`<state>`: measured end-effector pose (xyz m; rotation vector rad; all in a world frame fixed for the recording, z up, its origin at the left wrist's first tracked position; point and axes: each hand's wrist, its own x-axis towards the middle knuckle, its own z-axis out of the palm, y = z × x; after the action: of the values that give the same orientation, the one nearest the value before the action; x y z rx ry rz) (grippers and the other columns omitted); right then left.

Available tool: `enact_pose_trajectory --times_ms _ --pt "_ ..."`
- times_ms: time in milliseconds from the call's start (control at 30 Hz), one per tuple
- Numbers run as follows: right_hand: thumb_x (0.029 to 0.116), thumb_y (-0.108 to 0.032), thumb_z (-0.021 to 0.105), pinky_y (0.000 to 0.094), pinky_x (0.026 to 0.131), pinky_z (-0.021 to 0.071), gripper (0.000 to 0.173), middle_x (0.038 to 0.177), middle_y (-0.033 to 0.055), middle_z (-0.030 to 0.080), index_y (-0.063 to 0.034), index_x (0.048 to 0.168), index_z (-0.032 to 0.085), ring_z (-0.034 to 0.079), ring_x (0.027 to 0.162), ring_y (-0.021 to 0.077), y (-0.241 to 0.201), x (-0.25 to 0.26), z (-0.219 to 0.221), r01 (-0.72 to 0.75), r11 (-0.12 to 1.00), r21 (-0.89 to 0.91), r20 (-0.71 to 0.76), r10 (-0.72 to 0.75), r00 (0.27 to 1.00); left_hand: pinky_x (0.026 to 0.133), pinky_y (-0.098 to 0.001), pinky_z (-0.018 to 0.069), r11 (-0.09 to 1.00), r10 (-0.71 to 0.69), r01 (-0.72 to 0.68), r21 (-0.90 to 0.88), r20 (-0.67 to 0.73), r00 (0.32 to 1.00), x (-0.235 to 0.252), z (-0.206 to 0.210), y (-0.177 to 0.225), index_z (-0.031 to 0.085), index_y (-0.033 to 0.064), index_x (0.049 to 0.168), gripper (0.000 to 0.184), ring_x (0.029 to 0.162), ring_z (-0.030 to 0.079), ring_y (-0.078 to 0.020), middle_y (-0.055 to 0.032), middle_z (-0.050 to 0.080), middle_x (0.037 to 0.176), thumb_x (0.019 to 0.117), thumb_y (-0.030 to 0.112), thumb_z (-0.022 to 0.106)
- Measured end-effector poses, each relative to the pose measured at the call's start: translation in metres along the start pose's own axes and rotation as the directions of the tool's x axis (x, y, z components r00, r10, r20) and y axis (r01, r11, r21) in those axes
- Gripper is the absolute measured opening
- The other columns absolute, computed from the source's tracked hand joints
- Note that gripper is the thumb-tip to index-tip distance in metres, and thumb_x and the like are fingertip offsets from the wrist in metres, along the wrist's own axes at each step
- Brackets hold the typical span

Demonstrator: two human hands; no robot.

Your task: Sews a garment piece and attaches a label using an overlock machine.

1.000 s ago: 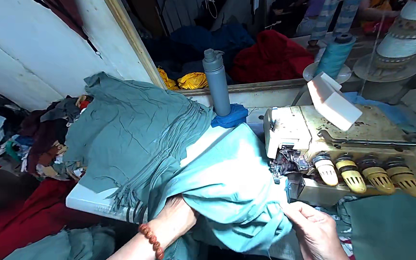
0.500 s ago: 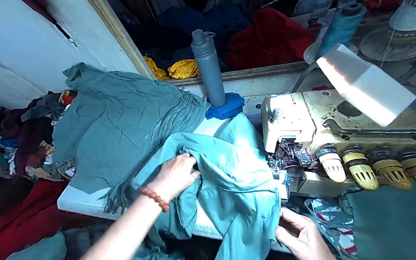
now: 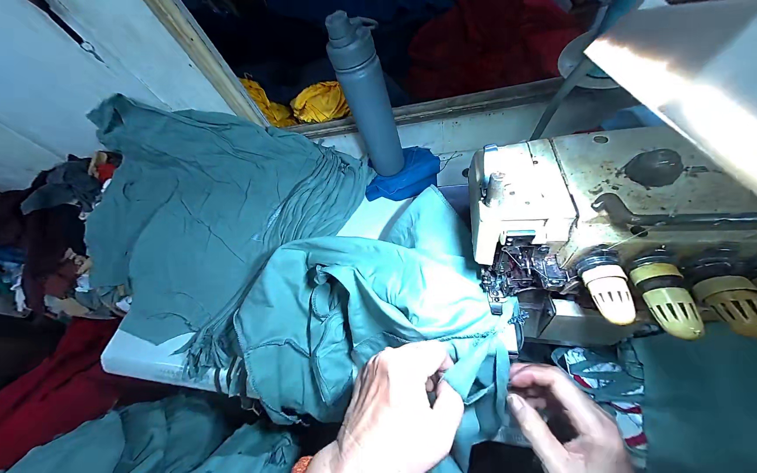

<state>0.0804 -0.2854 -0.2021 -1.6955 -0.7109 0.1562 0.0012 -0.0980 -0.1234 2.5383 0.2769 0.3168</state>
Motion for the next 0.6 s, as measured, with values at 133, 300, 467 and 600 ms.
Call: enact_pose_trajectory --times_ms 133,300,467,600 --pt "0.0962 -0.03 0.072 0.022 0.089 0.0512 0.025 0.099 0.0104 0.069 -0.0072 0.106 0.07 0.064 0.099 0.0132 0.002 0.01 -0.005 0.296 0.92 -0.256 -0.051 -0.319 0.946 0.059 -0.0236 0.0489 0.992 0.08 -0.086 -0.089 -0.066 0.995 0.001 -0.002 -0.002 0.069 0.0107 0.079 0.022 0.063 0.062 -0.0045 0.0014 0.064 0.066 0.0902 0.023 0.055" --pt "0.1029 -0.033 0.058 0.0335 0.06 0.0441 0.029 0.068 0.0039 0.058 -0.0143 0.09 0.075 0.055 0.066 0.0216 0.012 0.026 -0.004 0.469 0.705 -0.532 0.135 -0.476 0.869 0.059 -0.024 0.0478 0.994 0.086 -0.089 -0.065 -0.05 0.995 0.0 -0.001 -0.004 0.069 0.0114 0.079 0.02 0.061 0.06 -0.0045 0.0028 0.062 0.064 0.0895 0.023 0.056" --pt "0.097 -0.022 0.061 0.0316 0.071 0.051 0.029 0.071 0.0102 0.065 -0.0072 0.073 0.068 0.063 0.076 0.0217 0.014 0.029 -0.038 0.307 0.798 -0.519 -0.033 -0.378 0.925 0.068 -0.0294 0.0496 0.993 0.118 -0.117 0.025 -0.033 0.992 -0.005 -0.011 -0.007 0.067 0.0112 0.078 0.016 0.064 0.062 -0.0086 0.0012 0.062 0.065 0.0876 0.019 0.057" --pt "0.0919 -0.036 0.073 0.0277 0.087 0.0527 0.031 0.095 0.0144 0.071 -0.0052 0.094 0.072 0.065 0.097 0.018 0.011 0.027 -0.044 0.2 0.902 -0.383 -0.036 -0.231 0.972 0.074 -0.0351 0.0502 0.994 0.103 -0.104 0.024 0.028 0.994 -0.01 -0.009 -0.006 0.065 0.0115 0.077 0.012 0.068 0.064 -0.0121 -0.0002 0.064 0.069 0.0846 0.017 0.058"
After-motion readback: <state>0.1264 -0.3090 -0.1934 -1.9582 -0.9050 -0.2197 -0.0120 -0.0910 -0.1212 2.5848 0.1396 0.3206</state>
